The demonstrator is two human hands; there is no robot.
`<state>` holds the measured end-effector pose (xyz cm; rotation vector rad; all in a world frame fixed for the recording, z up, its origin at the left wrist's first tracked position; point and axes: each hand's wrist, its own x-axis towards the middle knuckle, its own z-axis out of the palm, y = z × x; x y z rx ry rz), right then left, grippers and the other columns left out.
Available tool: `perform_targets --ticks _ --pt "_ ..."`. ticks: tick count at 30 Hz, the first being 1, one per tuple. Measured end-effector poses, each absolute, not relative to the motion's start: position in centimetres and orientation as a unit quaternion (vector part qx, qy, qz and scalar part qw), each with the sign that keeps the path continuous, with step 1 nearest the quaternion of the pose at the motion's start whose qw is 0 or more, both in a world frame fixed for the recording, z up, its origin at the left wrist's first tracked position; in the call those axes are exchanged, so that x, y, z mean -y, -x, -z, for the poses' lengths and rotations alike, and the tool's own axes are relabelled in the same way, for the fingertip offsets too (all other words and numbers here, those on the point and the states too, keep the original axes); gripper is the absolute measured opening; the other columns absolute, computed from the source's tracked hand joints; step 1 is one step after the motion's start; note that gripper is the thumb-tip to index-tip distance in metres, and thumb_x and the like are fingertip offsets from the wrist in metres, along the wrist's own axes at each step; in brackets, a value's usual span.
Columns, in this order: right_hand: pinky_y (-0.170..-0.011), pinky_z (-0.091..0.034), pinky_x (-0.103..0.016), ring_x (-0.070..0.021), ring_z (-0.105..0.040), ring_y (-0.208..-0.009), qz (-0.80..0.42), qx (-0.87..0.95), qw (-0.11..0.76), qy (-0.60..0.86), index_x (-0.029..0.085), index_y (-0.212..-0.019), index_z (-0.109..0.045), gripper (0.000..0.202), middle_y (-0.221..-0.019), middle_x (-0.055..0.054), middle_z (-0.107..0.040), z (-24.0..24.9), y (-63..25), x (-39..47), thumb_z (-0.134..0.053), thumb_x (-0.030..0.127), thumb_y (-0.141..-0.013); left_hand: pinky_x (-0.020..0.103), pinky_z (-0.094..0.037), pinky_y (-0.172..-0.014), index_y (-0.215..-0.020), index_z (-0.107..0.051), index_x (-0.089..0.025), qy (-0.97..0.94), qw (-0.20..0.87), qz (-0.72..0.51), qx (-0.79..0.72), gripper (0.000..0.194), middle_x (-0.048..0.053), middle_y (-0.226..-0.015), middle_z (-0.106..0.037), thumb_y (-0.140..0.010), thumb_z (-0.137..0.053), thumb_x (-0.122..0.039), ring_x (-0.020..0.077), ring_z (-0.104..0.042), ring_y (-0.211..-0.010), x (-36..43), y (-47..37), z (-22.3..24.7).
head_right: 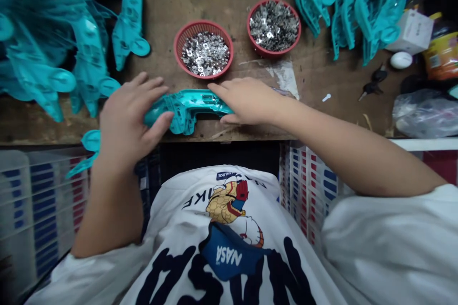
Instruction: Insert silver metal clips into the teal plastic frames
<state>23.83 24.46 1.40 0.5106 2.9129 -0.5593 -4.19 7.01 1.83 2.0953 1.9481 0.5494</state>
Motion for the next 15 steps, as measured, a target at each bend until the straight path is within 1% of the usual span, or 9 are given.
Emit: perform_targets --ticks 2,3,4,5,6,8,11,13,15 --pt "-0.119 -0.055 -0.055 -0.043 -0.067 -0.147 0.194 -0.968 0.035 -0.154 0.012 -0.18 -0.051 0.081 -0.168 -0.027 -0.066 -1.7 -23.8 -24.7 -0.074 0.05 -0.112 0.07 -0.036 -0.147 -0.174 -0.053 -0.033 -0.701 0.131 -0.16 -0.683 0.08 0.006 -0.188 -0.054 -0.111 -0.061 -0.081 0.0463 -0.044 -0.178 -5.6 5.9 -1.8" --pt "-0.12 -0.054 -0.057 -0.0428 -0.066 -0.148 0.199 -0.969 0.015 -0.145 0.013 -0.178 -0.054 0.073 -0.169 -0.026 -0.065 -1.9 -23.8 -24.9 -0.069 0.047 -0.115 0.069 -0.036 -0.147 -0.178 -0.049 -0.034 -0.692 0.144 -0.147 -0.692 0.092 0.006 -0.19 -0.051 -0.105 -0.066 -0.088 0.0489 -0.045 -0.176 -5.1 6.5 -1.6" --pt "-0.121 -0.053 -0.057 -0.0419 -0.066 -0.148 0.203 -0.97 -0.005 -0.135 0.015 -0.174 -0.06 0.063 -0.168 -0.025 -0.066 -1.9 -23.7 -25.1 -0.064 0.043 -0.117 0.068 -0.039 -0.145 -0.18 -0.046 -0.036 -0.684 0.152 -0.132 -0.702 0.1 0.005 -0.19 -0.052 -0.1 -0.07 -0.091 0.0502 -0.048 -0.174 -4.6 7.0 -1.4" --pt "-0.12 -0.053 -0.057 -0.0403 -0.067 -0.145 0.204 -0.971 -0.022 -0.121 0.017 -0.168 -0.067 0.053 -0.164 -0.023 -0.069 -1.9 -23.6 -25.3 -0.059 0.038 -0.119 0.067 -0.044 -0.141 -0.181 -0.046 -0.037 -0.677 0.154 -0.11 -0.712 0.103 0.006 -0.187 -0.055 -0.098 -0.073 -0.091 0.0506 -0.053 -0.169 -4.3 7.2 -1.2" --pt "-0.118 -0.053 -0.056 -0.0382 -0.069 -0.14 0.201 -0.973 -0.039 -0.104 0.019 -0.159 -0.074 0.046 -0.157 -0.02 -0.074 -1.7 -23.5 -25.5 -0.056 0.034 -0.12 0.066 -0.049 -0.135 -0.18 -0.047 -0.036 -0.672 0.145 -0.081 -0.722 0.101 0.008 -0.181 -0.062 -0.098 -0.075 -0.088 0.0507 -0.059 -0.163 -4.1 7.3 -1.1" --pt "-0.111 -0.055 -0.052 -0.0339 -0.073 -0.128 0.181 -0.979 -0.07 -0.066 0.019 -0.142 -0.082 0.039 -0.142 -0.016 -0.079 -1.0 -23.3 -26.0 -0.051 0.03 -0.121 0.062 -0.058 -0.119 -0.175 -0.054 -0.029 -0.672 0.11 -0.01 -0.732 0.087 0.015 -0.164 -0.075 -0.103 -0.077 -0.072 0.0489 -0.068 -0.149 -4.2 7.0 -0.9" --pt "-0.101 -0.057 -0.047 -0.0293 -0.073 -0.115 0.134 -0.986 -0.094 -0.017 0.016 -0.127 -0.085 0.04 -0.131 -0.014 -0.081 0.1 -23.0 -26.6 -0.048 0.03 -0.123 0.051 -0.06 -0.105 -0.164 -0.063 -0.018 -0.676 0.073 0.067 -0.73 0.064 0.018 -0.143 -0.083 -0.108 -0.074 -0.046 0.0422 -0.074 -0.135 -4.7 6.3 -0.9" --pt "-0.098 -0.056 -0.045 -0.0278 -0.072 -0.114 0.102 -0.991 -0.083 -0.002 0.015 -0.124 -0.085 0.044 -0.128 -0.013 -0.081 0.4 -22.9 -26.8 -0.044 0.028 -0.125 0.046 -0.059 -0.098 -0.157 -0.067 -0.017 -0.674 0.068 0.092 -0.729 0.053 0.017 -0.134 -0.084 -0.109 -0.072 -0.04 0.0393 -0.077 -0.128 -5.1 6.2 -1.0" --pt "-0.1 -0.056 -0.045 -0.0266 -0.071 -0.115 0.082 -0.994 -0.068 0.0 0.015 -0.123 -0.085 0.045 -0.125 -0.011 -0.08 0.3 -22.8 -26.8 -0.042 0.027 -0.126 0.042 -0.059 -0.092 -0.15 -0.07 -0.017 -0.668 0.068 0.112 -0.733 0.046 0.017 -0.125 -0.084 -0.11 -0.071 -0.04 0.0381 -0.078 -0.12 -5.3 6.2 -1.1"
